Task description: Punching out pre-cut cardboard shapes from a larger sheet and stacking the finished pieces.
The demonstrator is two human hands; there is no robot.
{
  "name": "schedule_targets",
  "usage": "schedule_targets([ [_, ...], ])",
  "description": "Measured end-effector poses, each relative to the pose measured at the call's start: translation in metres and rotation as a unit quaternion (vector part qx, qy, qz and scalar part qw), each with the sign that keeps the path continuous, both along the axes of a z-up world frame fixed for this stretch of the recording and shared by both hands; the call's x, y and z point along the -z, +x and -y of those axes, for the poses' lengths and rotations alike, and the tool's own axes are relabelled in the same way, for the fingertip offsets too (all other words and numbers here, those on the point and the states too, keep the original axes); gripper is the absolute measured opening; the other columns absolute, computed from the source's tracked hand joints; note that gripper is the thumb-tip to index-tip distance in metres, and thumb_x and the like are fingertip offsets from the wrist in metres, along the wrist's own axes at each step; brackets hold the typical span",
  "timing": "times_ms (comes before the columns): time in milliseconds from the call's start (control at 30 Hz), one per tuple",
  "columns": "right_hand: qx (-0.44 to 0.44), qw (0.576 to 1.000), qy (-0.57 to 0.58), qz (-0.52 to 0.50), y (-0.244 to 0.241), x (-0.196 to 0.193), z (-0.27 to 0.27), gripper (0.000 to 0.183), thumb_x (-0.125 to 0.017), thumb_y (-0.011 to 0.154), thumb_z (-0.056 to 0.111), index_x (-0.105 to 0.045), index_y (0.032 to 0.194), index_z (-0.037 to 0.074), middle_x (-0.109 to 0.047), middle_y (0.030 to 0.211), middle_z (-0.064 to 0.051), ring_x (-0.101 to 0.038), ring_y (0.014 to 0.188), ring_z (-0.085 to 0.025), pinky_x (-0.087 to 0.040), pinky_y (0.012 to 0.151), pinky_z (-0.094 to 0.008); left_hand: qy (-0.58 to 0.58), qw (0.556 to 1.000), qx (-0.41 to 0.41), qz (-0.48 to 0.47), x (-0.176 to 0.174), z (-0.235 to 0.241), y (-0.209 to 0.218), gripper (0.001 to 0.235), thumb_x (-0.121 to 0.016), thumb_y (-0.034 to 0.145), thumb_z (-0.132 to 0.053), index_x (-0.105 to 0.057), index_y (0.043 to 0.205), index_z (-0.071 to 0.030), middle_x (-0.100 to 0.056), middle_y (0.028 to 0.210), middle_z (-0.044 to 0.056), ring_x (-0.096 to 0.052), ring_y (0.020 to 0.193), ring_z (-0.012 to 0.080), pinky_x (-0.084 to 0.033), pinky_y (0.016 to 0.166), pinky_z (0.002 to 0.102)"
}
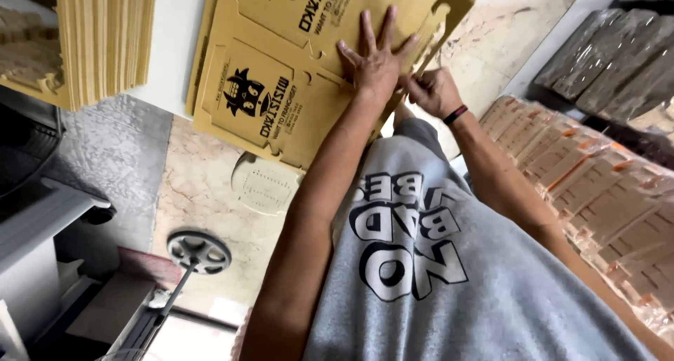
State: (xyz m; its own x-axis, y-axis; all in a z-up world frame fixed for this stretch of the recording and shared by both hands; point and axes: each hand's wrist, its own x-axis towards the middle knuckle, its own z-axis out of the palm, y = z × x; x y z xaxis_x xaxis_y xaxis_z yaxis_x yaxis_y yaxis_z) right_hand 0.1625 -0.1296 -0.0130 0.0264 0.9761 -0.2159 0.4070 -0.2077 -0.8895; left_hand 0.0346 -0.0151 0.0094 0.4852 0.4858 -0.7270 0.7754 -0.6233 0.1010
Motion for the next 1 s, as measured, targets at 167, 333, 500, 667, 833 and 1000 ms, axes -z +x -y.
schedule_targets([
  [167, 0.13, 0.964, -0.162, -0.167, -0.001, -0.015, -0.003, 0.05, -0.065, 0.11, 0.029, -0.059, 0.066, 0.004, -0.068, 0.064, -0.013, -0.067, 0.051, -0.016, -0.053, 0.044, -0.025, -0.041, 0.999, -0.011, 0.028, -0.019, -0.011, -0.005, 0.104, -0.034, 0.093, 0.022, -0.013, 0.165, -0.051, 0.034, 0.156, 0.006, 0.023, 0.143, 0.0539, -0.015, 0.109, 0.093],
  [333, 0.055, 0.867, -0.427, -0.253, -0.028, -0.018, 0.007, 0.052, -0.072, 0.089, 0.043, -0.068, 0.106, -0.006, -0.076, 0.094, -0.028, -0.077, 0.077, -0.032, -0.066, 0.071, -0.038, 0.012, 0.999, -0.011, 0.038, -0.003, -0.007, -0.016, 0.115, -0.084, 0.091, -0.044, 0.001, 0.168, -0.036, 0.033, 0.156, 0.016, 0.018, 0.145, 0.0584, -0.015, 0.105, 0.093],
  [500, 0.042, 0.965, -0.198, -0.167, -0.049, 0.019, 0.028, 0.043, -0.066, 0.102, 0.03, -0.063, 0.065, 0.008, -0.068, 0.062, -0.009, -0.064, 0.051, -0.015, -0.048, 0.048, -0.027, 0.032, 0.998, -0.062, 0.008, 0.008, 0.007, -0.006, 0.105, -0.048, 0.092, 0.011, 0.008, 0.165, -0.04, 0.038, 0.156, 0.012, 0.023, 0.145, 0.0564, -0.019, 0.108, 0.091],
  [667, 0.116, 0.975, -0.113, -0.149, -0.063, 0.03, 0.042, 0.056, -0.067, 0.102, 0.013, -0.039, 0.054, 0.013, -0.036, 0.049, 0.003, -0.028, 0.05, -0.006, -0.024, 0.046, -0.032, 0.047, 0.997, -0.059, 0.012, 0.013, 0.008, -0.006, 0.103, -0.039, 0.092, 0.018, 0.004, 0.167, -0.039, 0.031, 0.158, 0.017, 0.016, 0.145, 0.0617, -0.025, 0.103, 0.092],
  [833, 0.324, 0.854, -0.319, -0.252, -0.082, -0.004, 0.023, 0.049, -0.075, 0.092, 0.042, -0.052, 0.064, 0.01, -0.067, 0.075, -0.013, -0.076, 0.072, -0.029, -0.068, 0.052, -0.041, -0.029, 0.996, -0.082, 0.033, 0.004, -0.017, -0.009, 0.108, -0.044, 0.083, 0.014, 0.003, 0.167, -0.036, 0.034, 0.159, 0.013, 0.016, 0.148, 0.0595, -0.015, 0.109, 0.09],
  [1000, 0.346, 0.843, -0.324, -0.256, -0.081, -0.011, 0.017, 0.042, -0.074, 0.093, 0.044, -0.061, 0.072, 0.011, -0.066, 0.075, -0.009, -0.064, 0.063, -0.021, -0.056, 0.048, -0.034, -0.049, 0.994, -0.078, 0.06, -0.009, -0.022, -0.025, 0.118, -0.035, 0.078, 0.03, -0.007, 0.167, -0.042, 0.036, 0.157, 0.003, 0.027, 0.146, 0.0494, -0.007, 0.109, 0.091],
])
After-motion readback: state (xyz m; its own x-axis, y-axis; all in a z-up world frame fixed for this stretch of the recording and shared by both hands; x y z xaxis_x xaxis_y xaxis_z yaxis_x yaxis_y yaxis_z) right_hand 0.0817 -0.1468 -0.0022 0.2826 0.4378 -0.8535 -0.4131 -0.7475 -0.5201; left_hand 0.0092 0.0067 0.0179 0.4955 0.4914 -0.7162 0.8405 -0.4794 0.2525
